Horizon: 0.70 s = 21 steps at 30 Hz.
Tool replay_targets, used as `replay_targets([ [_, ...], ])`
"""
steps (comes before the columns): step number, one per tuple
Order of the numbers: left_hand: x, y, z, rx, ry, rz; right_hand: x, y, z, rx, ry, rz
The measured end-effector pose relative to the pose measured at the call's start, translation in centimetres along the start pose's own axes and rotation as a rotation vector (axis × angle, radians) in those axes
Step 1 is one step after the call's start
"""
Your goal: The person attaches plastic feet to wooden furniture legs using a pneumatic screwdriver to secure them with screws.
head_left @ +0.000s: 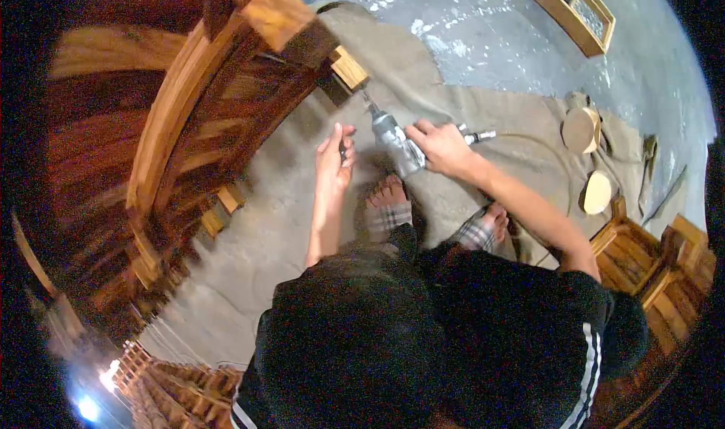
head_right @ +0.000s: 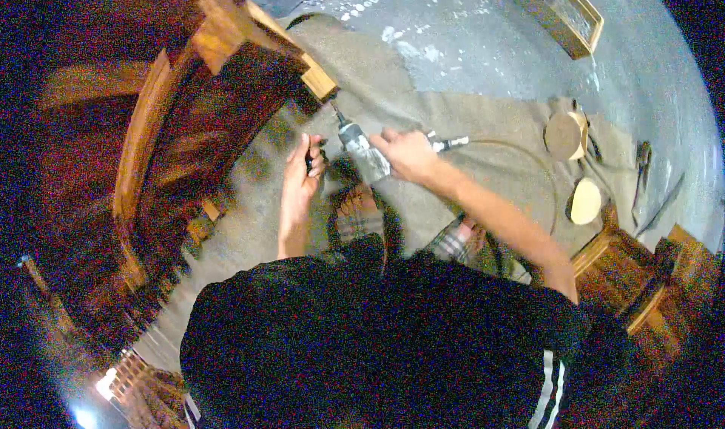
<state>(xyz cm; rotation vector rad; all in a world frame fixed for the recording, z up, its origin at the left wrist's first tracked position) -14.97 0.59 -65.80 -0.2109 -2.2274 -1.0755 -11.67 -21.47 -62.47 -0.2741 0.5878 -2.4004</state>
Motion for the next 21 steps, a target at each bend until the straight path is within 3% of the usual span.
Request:
replay_targets([
  [6, -0.5, 5.3, -5.3, -0.134, -0.047, -0.111, 0.4, -4.7, 6.0, -0.004, -0.057, 0.089],
  [10, 0.9, 8.4, -8.8, -0.155, -0.218, -0.093, 0.5, -6.3, 9.9, -0.083, 0.08, 0.134],
  [14, 2.6, 9.7, -9.9, -0.093, -0.216, -0.089, 1.1, -6.5, 11.8, -0.142, 0.148, 0.121],
  [18, 3.9, 10.2, -9.8, -0.008, -0.163, -0.003, 1.8, -7.6, 13.5, -0.528, 0.093, 0.039],
  [19, 4.1, 10.4, -9.7, 0.034, -0.229, 0.042, 1.9, -8.0, 13.8, -0.608, 0.132, 0.056],
  [20, 4.5, 10.6, -9.5, 0.038, -0.104, -0.035, 1.8, -8.2, 13.7, -0.6, 0.187, 0.085],
  [21, 4.8, 11.2, -9.4, 0.054, -0.114, -0.07, 1.7, -8.5, 13.5, -0.59, 0.239, 0.112],
])
Point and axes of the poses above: each hand's wrist, its own x-axis away from the middle knuckle, its own z-axis out of the back of the hand, y = z × x, the point moved 4 cm from there along -x, towards the middle knuckle, and after that the axes turned 6 degrees about -z, right-handed, at the moved point
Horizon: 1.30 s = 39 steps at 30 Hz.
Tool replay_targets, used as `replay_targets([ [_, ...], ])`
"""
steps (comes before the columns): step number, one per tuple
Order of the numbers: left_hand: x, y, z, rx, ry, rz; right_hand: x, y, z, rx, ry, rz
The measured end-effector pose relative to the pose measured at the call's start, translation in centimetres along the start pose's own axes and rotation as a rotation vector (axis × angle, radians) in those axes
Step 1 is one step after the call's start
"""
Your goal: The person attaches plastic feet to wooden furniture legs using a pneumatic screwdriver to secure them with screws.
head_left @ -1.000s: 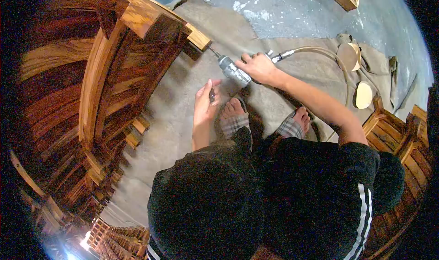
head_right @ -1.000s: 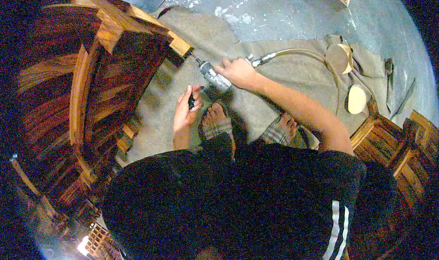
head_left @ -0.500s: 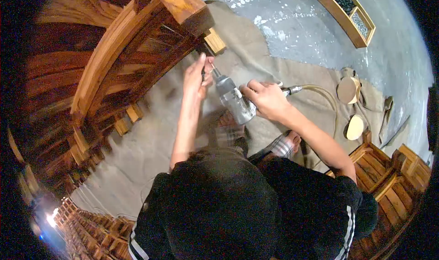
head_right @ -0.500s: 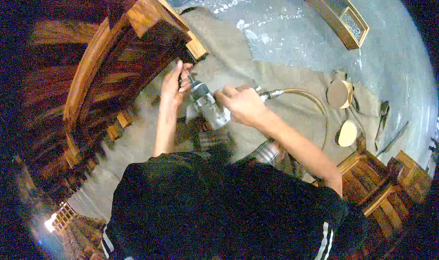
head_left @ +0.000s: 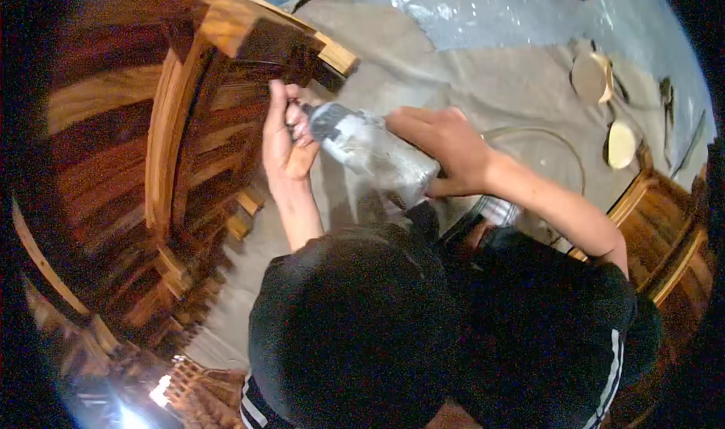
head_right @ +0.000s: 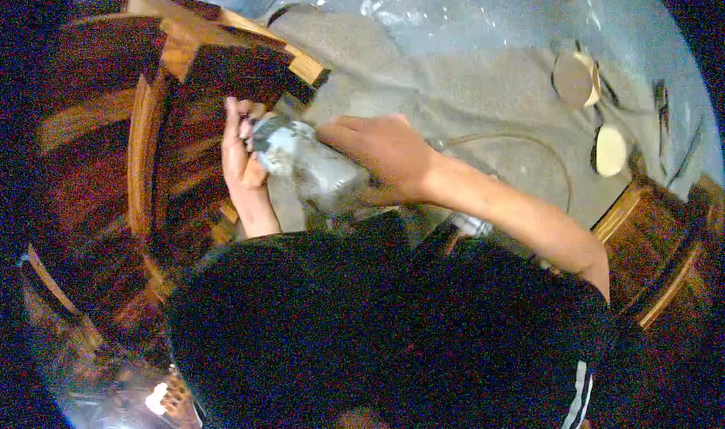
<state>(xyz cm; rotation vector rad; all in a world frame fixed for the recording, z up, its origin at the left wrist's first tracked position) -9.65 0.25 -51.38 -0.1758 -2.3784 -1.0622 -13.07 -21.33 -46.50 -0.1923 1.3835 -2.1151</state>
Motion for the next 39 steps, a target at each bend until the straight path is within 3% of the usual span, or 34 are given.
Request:
replay_targets([
  [1, 0.2, 0.7, 0.0, 0.022, -0.011, -0.041, -0.1, -0.1, -0.3, 0.013, 0.035, 0.045],
  [3, 1.5, 1.9, -1.5, 0.077, -0.247, -0.056, -0.2, -0.2, -0.9, 0.02, 0.069, 0.085],
  [5, 2.3, 3.0, -2.3, 0.015, -0.192, -0.139, -0.3, -0.2, -1.4, 0.021, 0.119, 0.12],
  [6, 3.1, 3.1, -3.5, -0.042, -0.045, -0.218, -0.3, 0.0, -1.9, 0.039, 0.083, 0.082],
  [9, 3.3, 3.3, -3.4, -0.213, -0.015, -0.25, 0.9, 0.7, -2.5, 0.03, 0.242, 0.122],
  [13, 3.3, 1.6, -3.8, -0.052, -0.099, -0.112, 1.6, 1.0, -1.5, -0.039, 0.214, 0.09],
  [14, 2.8, 1.1, -2.9, 0.036, -0.295, -0.035, 1.8, 1.1, -1.2, -0.066, 0.243, 0.097],
  [17, 2.3, -0.6, -2.5, 0.093, -0.022, 0.024, 2.4, 2.2, -1.2, -0.059, 0.25, 0.075],
  [18, 1.8, -1.2, -2.2, 0.143, -0.03, 0.038, 2.0, 1.1, -0.3, -0.17, 0.175, 0.0],
  [22, 0.3, -1.8, -1.1, 0.125, -0.03, 0.064, 2.8, 2.7, -1.1, -0.038, 0.132, -0.035],
  [29, -0.5, -0.7, -0.5, -0.174, -0.064, -0.005, 2.2, 3.0, -1.0, -0.041, 0.19, 0.001],
  [32, -0.7, -0.3, -0.9, -0.165, -0.102, -0.009, 1.8, 3.1, -0.8, -0.062, 0.206, -0.021],
  [35, -1.1, -0.2, -1.7, 0.12, -0.153, 0.079, 1.2, 2.1, 0.1, -0.092, 0.281, -0.005],
  [39, -1.7, 0.0, -1.2, 0.121, -0.249, 0.054, 1.3, 2.2, 0.5, -0.049, 0.243, -0.017],
])
Point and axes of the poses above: each hand's wrist, its own x-axis away from the middle knuckle, its own z-axis out of the back of the hand, y = z × x, the point moved 4 cm from there along -x, towards the middle knuckle, and after that the axes turned 6 degrees about -z, right-handed, at the moved point
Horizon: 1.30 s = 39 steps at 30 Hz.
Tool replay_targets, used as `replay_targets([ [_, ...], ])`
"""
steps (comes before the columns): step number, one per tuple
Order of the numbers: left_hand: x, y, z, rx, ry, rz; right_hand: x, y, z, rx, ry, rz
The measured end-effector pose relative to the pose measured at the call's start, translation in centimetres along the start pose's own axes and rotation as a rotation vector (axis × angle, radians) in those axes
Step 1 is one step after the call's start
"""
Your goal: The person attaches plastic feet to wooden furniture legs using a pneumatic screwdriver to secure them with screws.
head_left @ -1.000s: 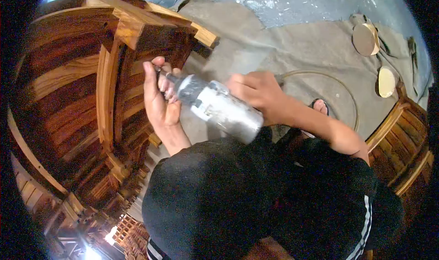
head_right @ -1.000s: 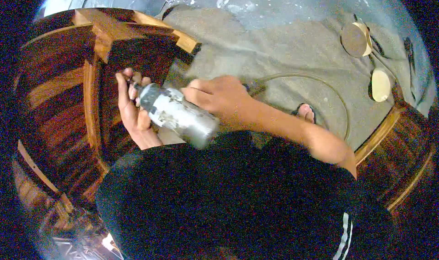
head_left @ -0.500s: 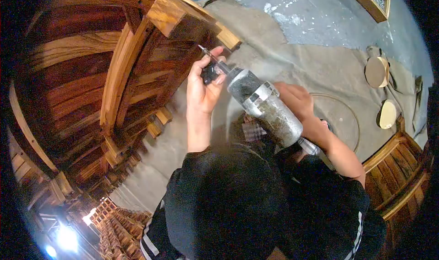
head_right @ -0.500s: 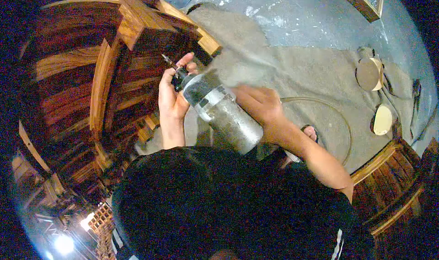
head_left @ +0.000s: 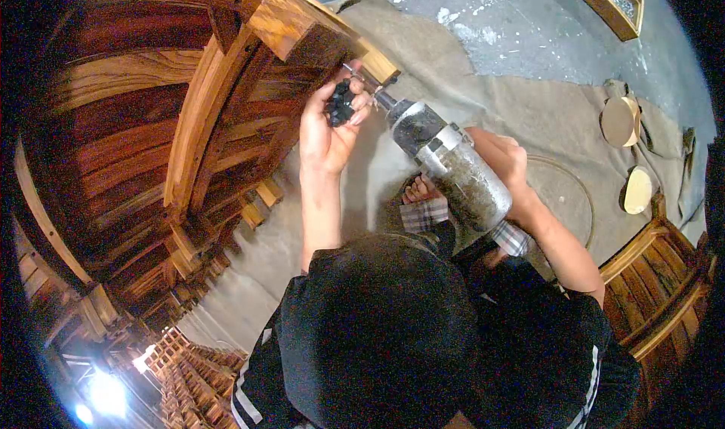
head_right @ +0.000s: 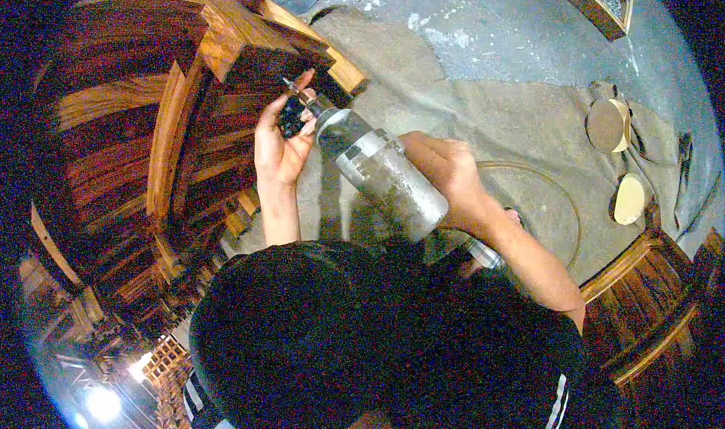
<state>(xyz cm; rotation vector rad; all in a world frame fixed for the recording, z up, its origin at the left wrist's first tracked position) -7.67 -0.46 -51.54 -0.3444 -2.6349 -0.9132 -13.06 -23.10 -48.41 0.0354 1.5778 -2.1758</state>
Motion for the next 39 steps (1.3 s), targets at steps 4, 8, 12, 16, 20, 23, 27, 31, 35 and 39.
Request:
replay_targets([
  [4, -0.1, 0.0, 0.0, -0.095, 0.024, -0.027, -0.2, -0.1, 0.1, 0.009, 0.025, 0.057],
  [8, -0.3, -0.1, -0.2, -0.109, 0.031, -0.013, 0.2, 0.2, 0.1, 0.028, 0.015, 0.004],
  [12, -0.4, -0.1, 0.1, -0.343, 0.016, -0.043, 0.5, 0.7, 0.0, 0.01, -0.016, -0.017],
  [16, -0.2, -0.4, -0.4, -0.194, 0.086, -0.008, 0.6, 0.7, 0.0, -0.026, -0.022, -0.017],
  [20, -0.2, -0.3, -0.1, -0.077, 0.03, 0.033, 0.5, 0.6, 0.0, -0.066, -0.033, 0.004],
  [23, 0.1, -0.2, -0.7, -0.08, 0.034, 0.059, 0.7, 0.7, 0.0, -0.075, -0.042, 0.003],
  [27, 0.1, -0.3, -0.9, -0.005, -0.033, 0.133, 0.9, 1.1, -0.2, -0.116, -0.073, -0.015],
  [31, 0.3, -0.2, -1.6, -0.015, -0.081, 0.144, 1.1, 1.2, -0.3, -0.132, -0.109, -0.034],
  [35, 0.5, 0.2, -1.5, -0.139, -0.078, 0.115, 1.4, 1.5, -0.5, -0.096, -0.107, -0.031],
  [39, 0.7, 0.6, -1.4, -0.202, -0.074, 0.124, 1.7, 1.9, -0.8, -0.068, -0.092, -0.017],
])
Point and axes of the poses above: each hand's wrist, its own x-axis away from the middle knuckle, its own z-axis out of the back of the hand, y = z × x, the point moved 4 cm from there along -x, towards the middle knuckle, and after that the axes turned 6 degrees about -z, right-handed, at the moved point
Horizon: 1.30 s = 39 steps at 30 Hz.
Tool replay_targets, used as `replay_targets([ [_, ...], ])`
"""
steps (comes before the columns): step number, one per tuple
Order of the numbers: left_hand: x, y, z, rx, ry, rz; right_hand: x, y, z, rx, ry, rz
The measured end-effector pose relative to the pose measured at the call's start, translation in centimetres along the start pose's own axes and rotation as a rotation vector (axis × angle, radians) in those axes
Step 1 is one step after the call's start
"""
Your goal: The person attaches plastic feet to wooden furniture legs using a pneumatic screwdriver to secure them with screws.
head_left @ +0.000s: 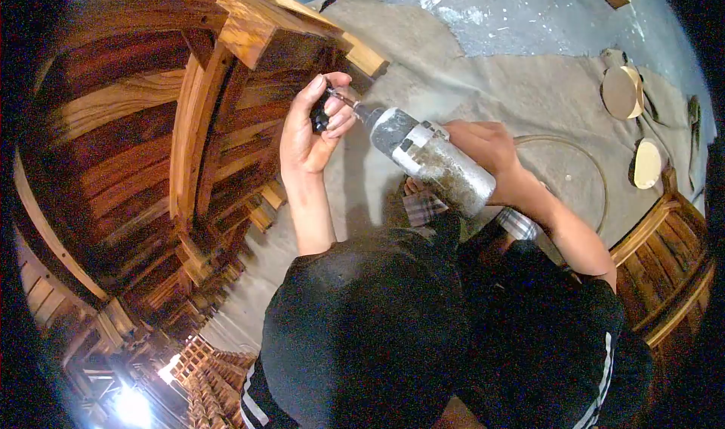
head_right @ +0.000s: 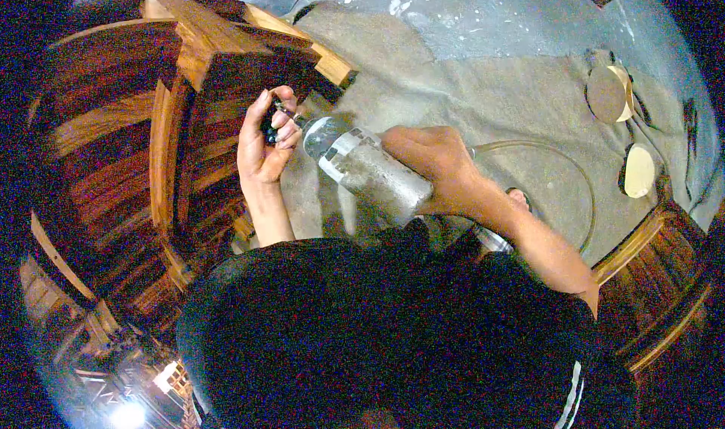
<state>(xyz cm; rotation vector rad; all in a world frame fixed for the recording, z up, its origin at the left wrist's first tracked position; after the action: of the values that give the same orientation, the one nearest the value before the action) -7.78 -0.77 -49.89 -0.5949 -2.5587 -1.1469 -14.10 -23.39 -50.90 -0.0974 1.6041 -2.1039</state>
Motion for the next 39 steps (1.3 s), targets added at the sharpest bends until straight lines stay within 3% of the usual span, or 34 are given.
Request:
replay_targets([
  [19, 0.1, -1.0, -0.5, 0.176, -0.003, -0.05, -0.2, -0.7, -0.2, 0.07, -0.016, -0.014],
  [28, 0.0, -0.1, -1.7, -0.195, 0.089, -0.143, -0.6, -0.6, -0.3, 0.134, -0.018, -0.043],
  [35, -0.3, 0.7, -2.9, -0.174, 0.0, -0.236, -1.7, 0.0, -0.7, 0.223, 0.13, 0.046],
  [39, -0.1, 1.0, -2.8, -0.265, 0.076, -0.274, -2.0, -0.5, -0.4, 0.249, 0.143, 0.083],
])
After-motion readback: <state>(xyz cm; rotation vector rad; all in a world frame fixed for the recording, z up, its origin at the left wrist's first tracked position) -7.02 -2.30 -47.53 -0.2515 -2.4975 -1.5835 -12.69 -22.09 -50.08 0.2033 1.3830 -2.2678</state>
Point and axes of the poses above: each hand's wrist, its own x-axis away from the middle knuckle, its own z-axis out of the back of the hand, y = z × x, the point moved 4 cm from there along -x, towards the middle knuckle, and after that the axes turned 6 degrees about -z, right-handed, at the moved point
